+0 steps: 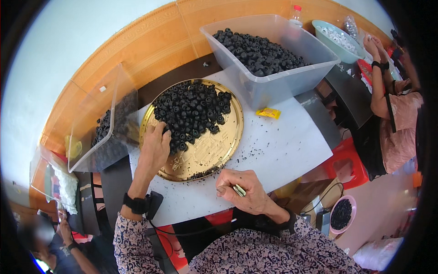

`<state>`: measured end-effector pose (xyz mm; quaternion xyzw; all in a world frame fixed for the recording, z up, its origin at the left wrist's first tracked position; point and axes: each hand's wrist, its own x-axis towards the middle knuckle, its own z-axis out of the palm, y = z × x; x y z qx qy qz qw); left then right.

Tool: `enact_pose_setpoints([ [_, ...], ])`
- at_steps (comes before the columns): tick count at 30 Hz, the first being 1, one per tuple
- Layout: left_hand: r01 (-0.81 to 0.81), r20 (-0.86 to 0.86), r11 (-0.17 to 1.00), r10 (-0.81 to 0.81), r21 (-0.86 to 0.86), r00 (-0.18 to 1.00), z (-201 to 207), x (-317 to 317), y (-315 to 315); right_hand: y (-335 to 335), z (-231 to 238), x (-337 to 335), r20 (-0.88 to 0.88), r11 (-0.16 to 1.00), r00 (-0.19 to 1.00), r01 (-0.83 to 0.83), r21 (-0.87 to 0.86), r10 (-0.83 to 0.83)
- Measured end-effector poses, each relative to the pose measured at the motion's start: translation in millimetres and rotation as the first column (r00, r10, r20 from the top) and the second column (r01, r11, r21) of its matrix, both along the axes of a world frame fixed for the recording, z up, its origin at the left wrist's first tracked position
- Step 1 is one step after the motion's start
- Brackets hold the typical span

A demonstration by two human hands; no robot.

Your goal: The person is using a small knife to cut or pit dark fruit (possibly olives or dried plums) over a tray.

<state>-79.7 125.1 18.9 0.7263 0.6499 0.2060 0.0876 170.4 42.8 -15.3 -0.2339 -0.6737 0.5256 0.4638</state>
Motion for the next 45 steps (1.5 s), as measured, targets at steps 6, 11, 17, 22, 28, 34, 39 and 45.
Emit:
enact_pose_setpoints([
  [6,0.034,0.493,0.998,-0.005,-0.050,0.870,8.8,20.1,-32.0,2.7,-0.5,-0.9,-0.060,1.000,0.998,0.001,-0.008,-0.002],
  [11,0.002,0.559,1.000,0.014,-0.029,0.829,17.0,17.9,-59.9,0.3,4.7,-0.2,-0.075,1.000,0.997,-0.007,-0.023,0.005],
  [17,0.078,0.163,0.993,-0.091,0.086,0.982,15.4,28.3,-73.7,1.9,0.3,-3.9,-0.107,0.999,0.994,0.022,0.041,-0.018],
  [22,0.074,-0.091,0.995,-0.068,0.065,0.994,11.6,32.6,-74.1,-1.3,3.2,0.1,-0.095,1.000,0.995,0.015,0.023,-0.013],
  [28,0.112,0.096,0.993,-0.116,0.048,0.989,19.8,40.9,-82.5,-0.2,1.6,4.2,-0.013,0.993,1.000,-0.019,-0.120,0.018],
  [34,0.113,0.386,0.990,-0.074,-0.080,0.919,39.2,73.3,-123.0,2.6,11.0,-1.3,0.007,0.991,1.000,0.017,-0.131,-0.016],
  [39,0.026,0.552,0.986,0.069,-0.162,0.831,13.0,79.4,-145.2,3.2,4.4,-10.2,0.100,0.996,0.994,0.036,0.084,-0.045],
  [45,0.062,0.853,0.979,0.137,-0.194,0.504,-6.9,83.9,-151.8,4.1,11.1,-6.0,0.102,1.000,0.995,-0.014,-0.018,0.016],
])
